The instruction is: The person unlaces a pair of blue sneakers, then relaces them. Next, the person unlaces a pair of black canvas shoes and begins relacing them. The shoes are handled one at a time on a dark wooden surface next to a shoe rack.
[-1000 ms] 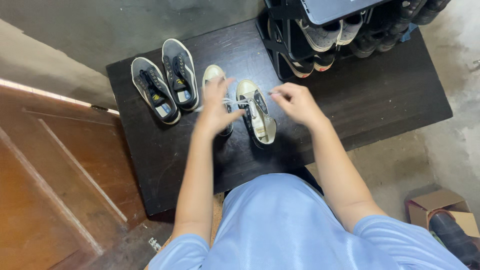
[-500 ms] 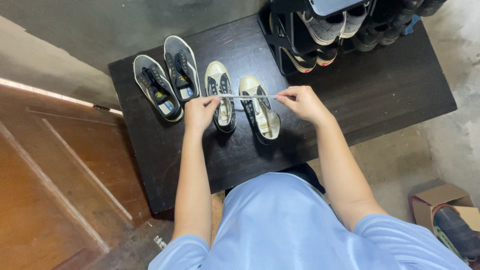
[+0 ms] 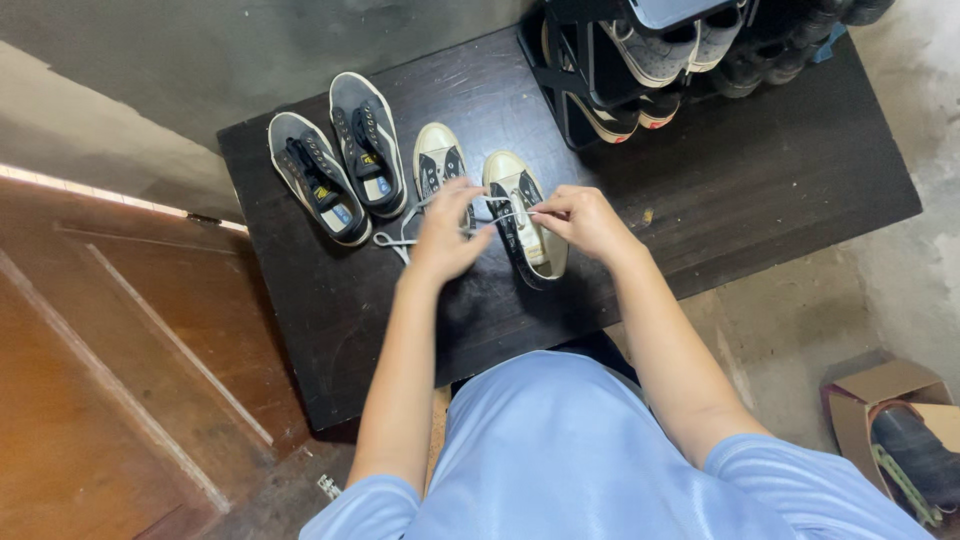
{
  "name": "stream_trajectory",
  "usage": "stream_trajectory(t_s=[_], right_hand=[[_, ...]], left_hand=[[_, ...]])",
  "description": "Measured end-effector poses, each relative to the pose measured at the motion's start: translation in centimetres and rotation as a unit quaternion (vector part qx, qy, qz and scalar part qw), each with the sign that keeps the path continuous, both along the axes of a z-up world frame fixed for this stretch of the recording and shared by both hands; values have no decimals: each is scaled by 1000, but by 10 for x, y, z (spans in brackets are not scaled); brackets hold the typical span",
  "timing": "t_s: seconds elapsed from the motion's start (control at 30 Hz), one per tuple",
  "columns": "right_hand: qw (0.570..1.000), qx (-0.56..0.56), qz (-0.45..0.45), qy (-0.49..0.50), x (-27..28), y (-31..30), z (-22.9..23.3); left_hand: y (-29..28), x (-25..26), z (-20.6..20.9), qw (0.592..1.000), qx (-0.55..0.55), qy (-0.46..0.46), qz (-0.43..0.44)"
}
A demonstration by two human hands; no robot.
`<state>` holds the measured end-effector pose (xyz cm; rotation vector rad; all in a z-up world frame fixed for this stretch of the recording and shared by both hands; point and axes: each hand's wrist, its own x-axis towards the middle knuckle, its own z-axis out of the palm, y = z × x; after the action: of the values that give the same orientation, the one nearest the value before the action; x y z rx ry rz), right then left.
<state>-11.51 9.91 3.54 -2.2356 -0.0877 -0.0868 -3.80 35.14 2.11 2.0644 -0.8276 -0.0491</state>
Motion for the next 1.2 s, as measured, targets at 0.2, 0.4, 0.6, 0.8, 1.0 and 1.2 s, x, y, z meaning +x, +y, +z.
stream_trajectory(t_s=[0.2,0.4,0.6,0.8,1.0,1.2], right_hand=[[999,-35,-28,-15,13,8,-18],[992,-115,-49,23,36,2,-66],[978,-121,-111,132,50,3,-125],[978,30,-132,161,38,-20,-163],[980,88,-110,139,37,-31,-182],[976,111,-96,159,35,-36,-189]], left_hand=[[-58,-8,-36,986,-20,164,3],[-66,4,-53,991,110,22,67],[-106,2,-64,973,200,56,99],[-129,-6,-96,961,181,124,168],[-134,-2,-106,941,184,201,202],[-138,0,-111,943,147,192,230]])
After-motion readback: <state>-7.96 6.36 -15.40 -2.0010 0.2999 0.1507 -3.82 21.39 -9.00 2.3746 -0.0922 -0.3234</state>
